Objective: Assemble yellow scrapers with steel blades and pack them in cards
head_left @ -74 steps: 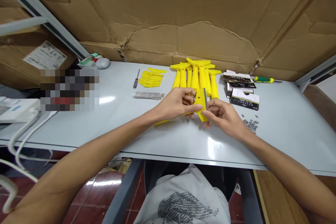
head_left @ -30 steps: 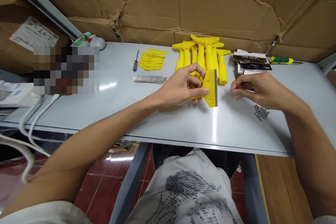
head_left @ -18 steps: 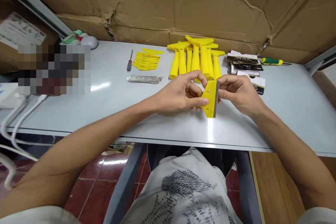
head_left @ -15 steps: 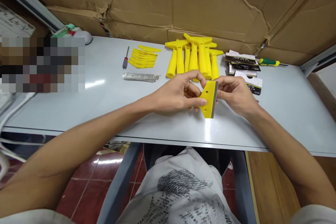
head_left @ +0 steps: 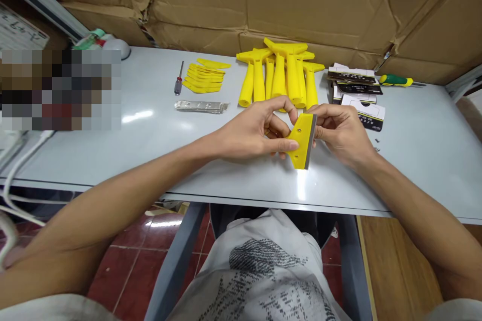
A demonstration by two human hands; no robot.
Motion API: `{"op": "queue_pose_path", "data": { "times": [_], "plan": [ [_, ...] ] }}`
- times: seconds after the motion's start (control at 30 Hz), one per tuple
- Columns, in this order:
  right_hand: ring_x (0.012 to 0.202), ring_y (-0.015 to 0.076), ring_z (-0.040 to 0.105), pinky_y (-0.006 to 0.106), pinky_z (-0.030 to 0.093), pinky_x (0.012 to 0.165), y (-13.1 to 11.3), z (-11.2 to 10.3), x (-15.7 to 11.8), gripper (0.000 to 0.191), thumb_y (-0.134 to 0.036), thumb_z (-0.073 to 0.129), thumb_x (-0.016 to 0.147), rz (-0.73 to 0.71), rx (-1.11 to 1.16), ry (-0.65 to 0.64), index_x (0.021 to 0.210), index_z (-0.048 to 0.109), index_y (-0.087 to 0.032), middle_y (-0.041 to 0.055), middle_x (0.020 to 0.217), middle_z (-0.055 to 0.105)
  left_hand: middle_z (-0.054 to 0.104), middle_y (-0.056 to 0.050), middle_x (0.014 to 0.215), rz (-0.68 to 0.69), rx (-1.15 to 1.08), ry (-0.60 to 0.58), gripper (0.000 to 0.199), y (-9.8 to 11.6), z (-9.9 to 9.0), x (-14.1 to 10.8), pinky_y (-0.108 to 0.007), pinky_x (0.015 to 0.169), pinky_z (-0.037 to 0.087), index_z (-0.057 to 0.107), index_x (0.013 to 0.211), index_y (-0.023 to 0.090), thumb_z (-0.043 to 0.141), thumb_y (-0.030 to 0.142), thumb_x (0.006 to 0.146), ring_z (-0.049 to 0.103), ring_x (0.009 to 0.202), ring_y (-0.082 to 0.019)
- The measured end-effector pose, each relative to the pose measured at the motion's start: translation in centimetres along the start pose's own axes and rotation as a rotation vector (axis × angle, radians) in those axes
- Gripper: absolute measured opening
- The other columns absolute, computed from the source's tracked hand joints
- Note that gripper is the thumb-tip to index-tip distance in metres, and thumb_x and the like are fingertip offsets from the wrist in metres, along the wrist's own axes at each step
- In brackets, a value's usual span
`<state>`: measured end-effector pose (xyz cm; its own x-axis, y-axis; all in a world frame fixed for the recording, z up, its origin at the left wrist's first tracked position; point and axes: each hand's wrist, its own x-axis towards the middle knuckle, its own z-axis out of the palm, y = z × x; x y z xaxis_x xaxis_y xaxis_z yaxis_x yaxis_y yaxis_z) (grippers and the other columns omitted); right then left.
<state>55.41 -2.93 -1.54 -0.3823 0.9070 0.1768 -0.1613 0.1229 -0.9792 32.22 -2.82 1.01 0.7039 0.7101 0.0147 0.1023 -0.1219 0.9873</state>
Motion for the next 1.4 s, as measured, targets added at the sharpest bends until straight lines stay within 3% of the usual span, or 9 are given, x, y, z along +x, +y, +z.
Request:
{"op": "queue_pose_path", "data": {
  "times": [0.23,0.43,0.73,0.97,1.1,1.2,1.27,1.33,1.4],
  "plan": [
    [0.059,0.0122,0.064,0.029,0.057,0.051,-0.6,0.2,-0.2,0.033,-0.042,0.1,0.068,0.013,-0.193,0.08,0.085,0.08,-0.023,0.0012,0.085,0.078,0.075,0.003,0.076,0.003,0.006,-0.018,0.041,0.0,0.0,0.0,-0.027,0.063,0.06,0.049,0.106,0.024,0.084,0.033,0.086,0.077,0.066,-0.017],
    [0.061,0.0139,0.066,0.03,0.059,0.052,-1.0,0.1,-0.5,0.027,-0.034,0.098,0.072,0.033,-0.198,0.06,0.086,0.077,-0.025,0.0015,0.087,0.079,0.072,0.004,0.074,0.003,-0.022,-0.039,0.041,0.0,0.0,0.0,-0.027,0.063,0.06,0.046,0.108,0.024,0.081,0.03,0.088,0.078,0.067,-0.017],
    [0.069,0.0169,0.071,0.027,0.057,0.049,-1.5,-0.4,-0.5,0.039,-0.037,0.099,0.071,0.069,-0.241,0.02,0.097,0.073,-0.026,0.0027,0.092,0.079,0.074,0.003,0.075,0.016,0.002,-0.06,0.038,0.0,0.2,-0.1,-0.026,0.062,0.058,0.046,0.11,0.024,0.078,0.029,0.09,0.078,0.069,-0.017],
    [0.062,0.0146,0.069,0.029,0.057,0.053,-2.0,-0.7,-0.8,0.025,-0.041,0.085,0.09,0.03,-0.213,-0.021,0.107,0.073,-0.028,-0.0006,0.085,0.076,0.073,0.002,0.078,0.061,0.09,0.02,0.034,-0.2,0.0,0.1,-0.026,0.066,0.057,0.05,0.108,0.022,0.078,0.028,0.089,0.074,0.07,-0.015],
    [0.066,0.0161,0.073,0.03,0.058,0.058,-2.6,-0.7,-0.6,0.03,-0.045,0.083,0.091,0.034,-0.319,-0.03,0.113,0.073,-0.027,-0.0007,0.082,0.076,0.074,-0.002,0.094,0.14,0.135,0.084,0.035,-0.9,-0.3,0.5,-0.025,0.073,0.059,0.057,0.109,0.021,0.082,0.031,0.086,0.073,0.083,-0.015],
    [0.075,0.0175,0.076,0.03,0.058,0.063,-4.6,-2.4,-0.5,0.029,-0.046,0.079,0.093,0.0,-0.56,0.001,0.112,0.076,-0.024,0.0042,0.092,0.08,0.07,-0.005,0.106,0.165,0.186,0.134,0.033,-1.5,-0.6,0.7,-0.023,0.069,0.058,0.061,0.105,0.019,0.083,0.034,0.086,0.07,0.083,-0.013],
    [0.08,0.0175,0.076,0.03,0.057,0.07,-6.6,-5.0,-0.6,0.024,-0.042,0.075,0.096,-0.043,-0.864,0.106,0.103,0.078,-0.019,0.0083,0.098,0.081,0.068,-0.005,0.106,0.145,0.204,0.143,0.031,-1.7,-0.9,0.8,-0.022,0.066,0.057,0.062,0.104,0.018,0.082,0.034,0.086,0.068,0.078,-0.012],
    [0.073,0.0175,0.072,0.032,0.051,0.068,-8.8,-8.3,-1.0,0.023,-0.038,0.074,0.096,0.065,-1.182,0.161,0.102,0.08,-0.018,0.0089,0.088,0.08,0.068,-0.005,0.105,0.122,0.223,0.144,0.031,-1.8,-1.0,0.9,-0.023,0.066,0.057,0.062,0.105,0.018,0.081,0.034,0.086,0.067,0.076,-0.012],
    [0.074,0.0186,0.073,0.033,0.05,0.07,-10.8,-11.4,-1.7,0.016,-0.032,0.071,0.096,0.294,-1.376,0.131,0.103,0.079,-0.02,0.0077,0.086,0.081,0.068,-0.004,0.102,0.105,0.242,0.149,0.031,-1.7,-1.1,0.9,-0.024,0.067,0.057,0.063,0.105,0.018,0.081,0.034,0.086,0.067,0.077,-0.013]
  ]
}}
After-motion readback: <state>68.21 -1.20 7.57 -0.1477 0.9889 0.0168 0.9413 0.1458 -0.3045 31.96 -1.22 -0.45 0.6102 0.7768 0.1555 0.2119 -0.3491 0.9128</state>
